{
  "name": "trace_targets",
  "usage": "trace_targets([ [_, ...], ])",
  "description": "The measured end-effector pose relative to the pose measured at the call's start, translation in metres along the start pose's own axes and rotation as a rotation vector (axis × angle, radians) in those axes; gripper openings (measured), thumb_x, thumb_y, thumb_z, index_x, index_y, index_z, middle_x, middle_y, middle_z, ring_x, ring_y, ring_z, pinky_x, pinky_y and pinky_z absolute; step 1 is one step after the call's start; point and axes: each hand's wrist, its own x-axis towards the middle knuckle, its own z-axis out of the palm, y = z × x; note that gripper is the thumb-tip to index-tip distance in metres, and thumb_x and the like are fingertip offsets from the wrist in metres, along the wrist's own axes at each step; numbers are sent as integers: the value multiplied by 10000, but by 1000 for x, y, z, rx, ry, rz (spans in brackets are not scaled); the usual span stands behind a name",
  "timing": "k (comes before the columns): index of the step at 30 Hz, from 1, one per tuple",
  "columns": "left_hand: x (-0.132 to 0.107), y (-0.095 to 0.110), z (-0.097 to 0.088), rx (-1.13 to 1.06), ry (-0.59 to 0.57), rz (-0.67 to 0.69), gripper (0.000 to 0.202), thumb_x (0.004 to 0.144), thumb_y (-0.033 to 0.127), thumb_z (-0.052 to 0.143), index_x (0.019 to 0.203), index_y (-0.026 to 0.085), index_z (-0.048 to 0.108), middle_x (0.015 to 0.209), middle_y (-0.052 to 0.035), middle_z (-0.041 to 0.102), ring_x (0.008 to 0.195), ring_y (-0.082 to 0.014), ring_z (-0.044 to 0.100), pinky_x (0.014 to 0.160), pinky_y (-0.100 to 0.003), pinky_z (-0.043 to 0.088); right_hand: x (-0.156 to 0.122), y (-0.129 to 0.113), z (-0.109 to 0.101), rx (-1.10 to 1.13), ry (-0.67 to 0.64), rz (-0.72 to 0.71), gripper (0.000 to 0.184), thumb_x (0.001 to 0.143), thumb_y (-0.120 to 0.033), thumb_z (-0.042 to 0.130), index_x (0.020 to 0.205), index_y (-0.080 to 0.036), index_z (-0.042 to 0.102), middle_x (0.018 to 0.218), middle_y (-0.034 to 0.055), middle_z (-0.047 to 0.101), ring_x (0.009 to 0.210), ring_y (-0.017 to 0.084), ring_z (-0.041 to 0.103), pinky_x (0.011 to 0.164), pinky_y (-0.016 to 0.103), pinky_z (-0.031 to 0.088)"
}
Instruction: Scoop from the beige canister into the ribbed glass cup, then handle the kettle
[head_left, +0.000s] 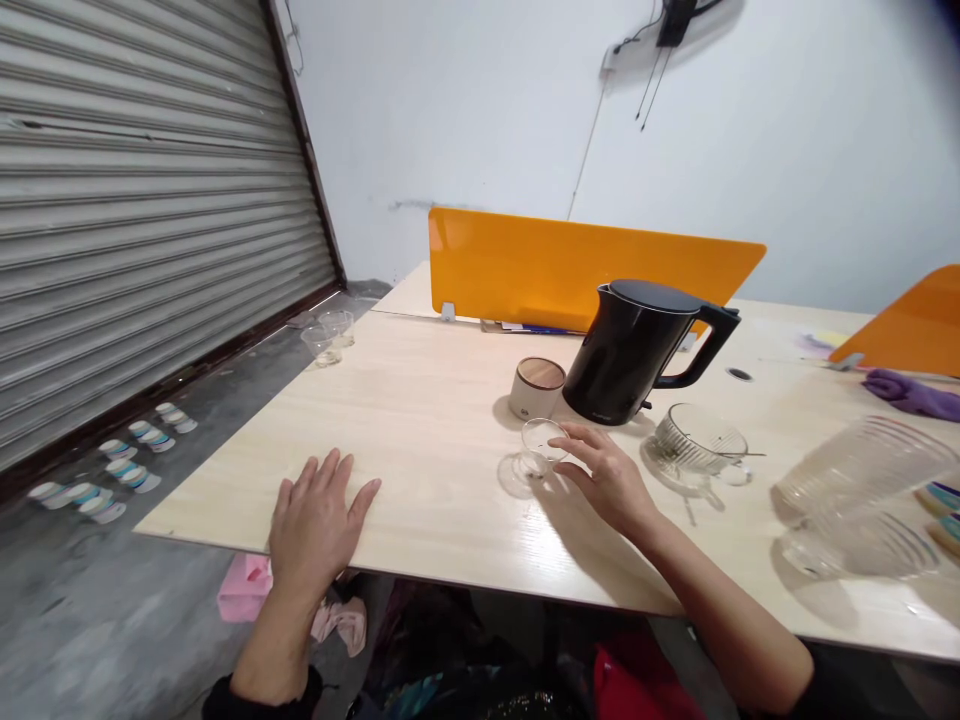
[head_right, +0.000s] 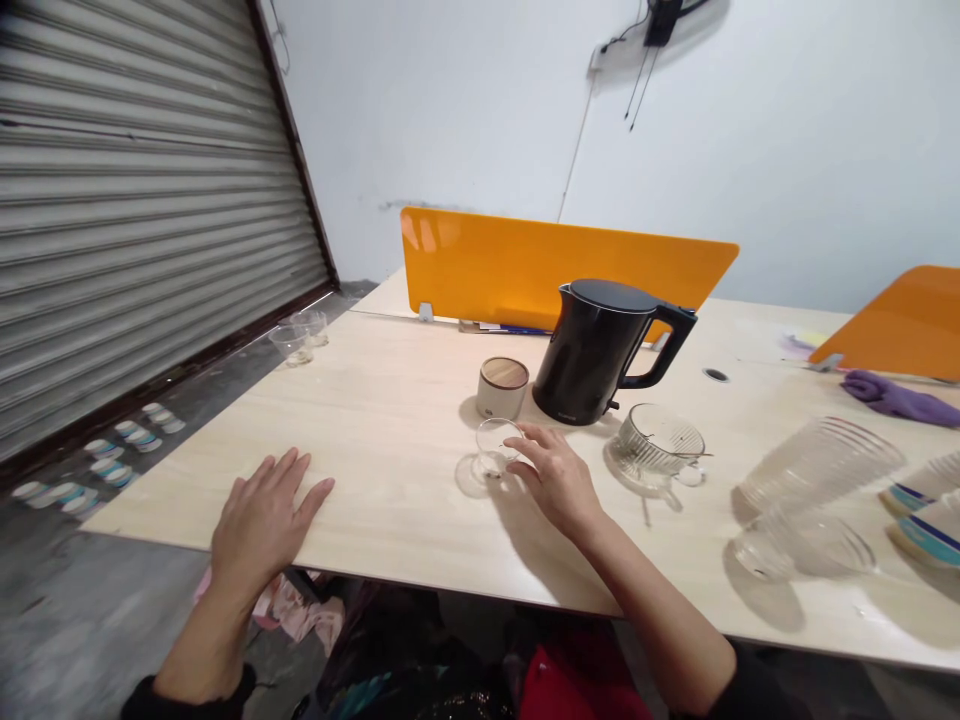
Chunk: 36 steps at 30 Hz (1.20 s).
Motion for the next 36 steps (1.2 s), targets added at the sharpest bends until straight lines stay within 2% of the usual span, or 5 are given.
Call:
trace_targets([
  [6, 0, 1, -1, 0, 4, -1, 620, 1036, 531, 354, 1470, 140, 560, 1603, -119, 482, 1493, -354, 395, 1218, -550, 289, 9, 0, 10, -17, 1, 12, 269, 955, -241, 638, 1205, -272, 734, 1355, 108, 686, 1239, 327, 652, 922, 515, 610],
  [11, 0, 2, -1, 7, 1, -7, 609, 1029, 526, 386, 1471, 145, 562, 1604, -117, 480, 1496, -355, 393, 1222, -551, 283, 13, 4, -13, -32, -10, 21, 477, 953, -317, 658, 1427, -290, 606, 1535, 114, 549, 1337, 346, 579, 1033, 569, 542],
  [17, -1, 4, -3, 17, 12, -2, 594, 1028, 512, 406, 1458, 139, 574, 1595, -128, 490, 1489, -364, 404, 1210, -562, 305, 67, 13, -31, -53, 52, 130, 586, 998, -502, 550, 1508, -213, 522, 1532, 140, 542, 1389, 335, 517, 1138, 517, 450],
  [25, 0, 2, -2, 7, 26, 7, 579, 1036, 502, 411, 1458, 142, 577, 1591, -126, 495, 1489, -359, 410, 1201, -565, 332, 144, 10, 9, -175, -319, 343, 824, 903, -757, 515, 1555, -260, 436, 1636, 148, 388, 1364, 441, 475, 1063, 553, 449],
  [36, 1, 4, -5, -32, 34, -10, 572, 1034, 504, 411, 1444, 145, 585, 1576, -122, 516, 1482, -358, 419, 1209, -565, 328, 146, 26, 13, -159, -143, 317, 579, 879, -545, 633, 1367, -234, 607, 1359, 165, 582, 1194, 370, 566, 938, 452, 501],
])
